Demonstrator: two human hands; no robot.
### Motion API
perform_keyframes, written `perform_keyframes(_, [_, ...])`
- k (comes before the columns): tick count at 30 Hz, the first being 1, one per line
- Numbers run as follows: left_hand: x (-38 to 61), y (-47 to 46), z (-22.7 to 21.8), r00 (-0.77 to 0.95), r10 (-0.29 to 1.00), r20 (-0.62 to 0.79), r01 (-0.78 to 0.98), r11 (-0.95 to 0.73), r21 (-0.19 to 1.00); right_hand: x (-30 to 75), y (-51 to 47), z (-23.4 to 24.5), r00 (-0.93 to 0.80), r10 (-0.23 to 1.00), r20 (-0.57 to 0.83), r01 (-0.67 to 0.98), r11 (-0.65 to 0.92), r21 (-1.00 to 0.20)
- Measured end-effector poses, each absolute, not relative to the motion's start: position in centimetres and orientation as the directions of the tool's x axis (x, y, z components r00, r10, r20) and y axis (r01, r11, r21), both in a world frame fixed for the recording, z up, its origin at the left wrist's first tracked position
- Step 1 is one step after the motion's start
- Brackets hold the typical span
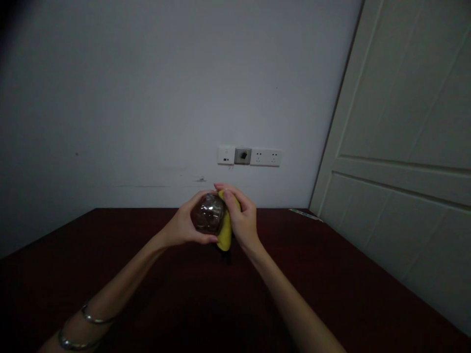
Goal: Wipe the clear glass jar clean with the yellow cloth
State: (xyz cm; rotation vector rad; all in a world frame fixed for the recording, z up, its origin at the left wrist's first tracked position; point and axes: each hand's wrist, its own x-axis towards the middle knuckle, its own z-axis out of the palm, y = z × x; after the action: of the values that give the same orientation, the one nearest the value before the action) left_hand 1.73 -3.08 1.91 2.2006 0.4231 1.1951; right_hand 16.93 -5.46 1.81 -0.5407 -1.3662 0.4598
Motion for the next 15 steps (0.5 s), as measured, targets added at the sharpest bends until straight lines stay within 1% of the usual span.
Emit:
perform_keyframes(1, [1.7, -3.0, 1.9, 0.548, 0.516, 0.658, 0.002, -0.788, 0.616, 17.0, -5.7, 1.9, 0.137, 0.577, 0.805, 0.04, 0.809, -0.586])
perform_keyframes(2, [1.7, -3.0, 1.9, 0.548, 0.506, 0.666, 0.013, -0.801, 0.598, 17.0, -6.0, 2.1, 0.103, 0.524, 0.845, 0.101, 0.84, -0.533])
perform_keyframes(4, [1.5, -2.9, 2.0, 0.55, 0.5, 0.668, 0.048, -0.818, 0.573, 17.1, -6.7, 2.5, -0.039, 0.392, 0.919, 0.229, 0.899, -0.373])
perform_keyframes(5, [1.4, -2.8, 2.0, 0.552, 0.503, 0.665, 0.069, -0.822, 0.565, 17.1, -7.0, 2.6, -0.12, 0.339, 0.933, 0.269, 0.916, -0.298])
perform_keyframes(6, [1.4, -2.8, 1.9, 0.552, 0.506, 0.662, 0.088, -0.825, 0.557, 17.2, -7.2, 2.7, -0.181, 0.307, 0.934, 0.294, 0.923, -0.247])
perform_keyframes(7, [1.3, -2.8, 1.9, 0.553, 0.505, 0.662, 0.108, -0.832, 0.544, 17.2, -7.3, 2.8, -0.205, 0.299, 0.932, 0.31, 0.923, -0.228])
perform_keyframes(8, [1.3, -2.7, 1.9, 0.556, 0.499, 0.665, 0.13, -0.843, 0.523, 17.3, -7.2, 2.9, -0.189, 0.314, 0.93, 0.325, 0.914, -0.242])
perform_keyframes(12, [1.6, -2.6, 1.7, 0.553, 0.479, 0.682, 0.222, -0.874, 0.433, 17.4, -6.7, 2.8, 0.002, 0.434, 0.901, 0.381, 0.833, -0.402])
perform_keyframes(13, [1.7, -2.6, 1.6, 0.543, 0.487, 0.684, 0.235, -0.87, 0.433, 17.5, -6.6, 2.8, 0.008, 0.442, 0.897, 0.393, 0.823, -0.41])
perform_keyframes(15, [1.8, -2.7, 1.6, 0.52, 0.517, 0.68, 0.238, -0.852, 0.467, 17.4, -6.7, 2.7, -0.057, 0.417, 0.907, 0.401, 0.842, -0.361])
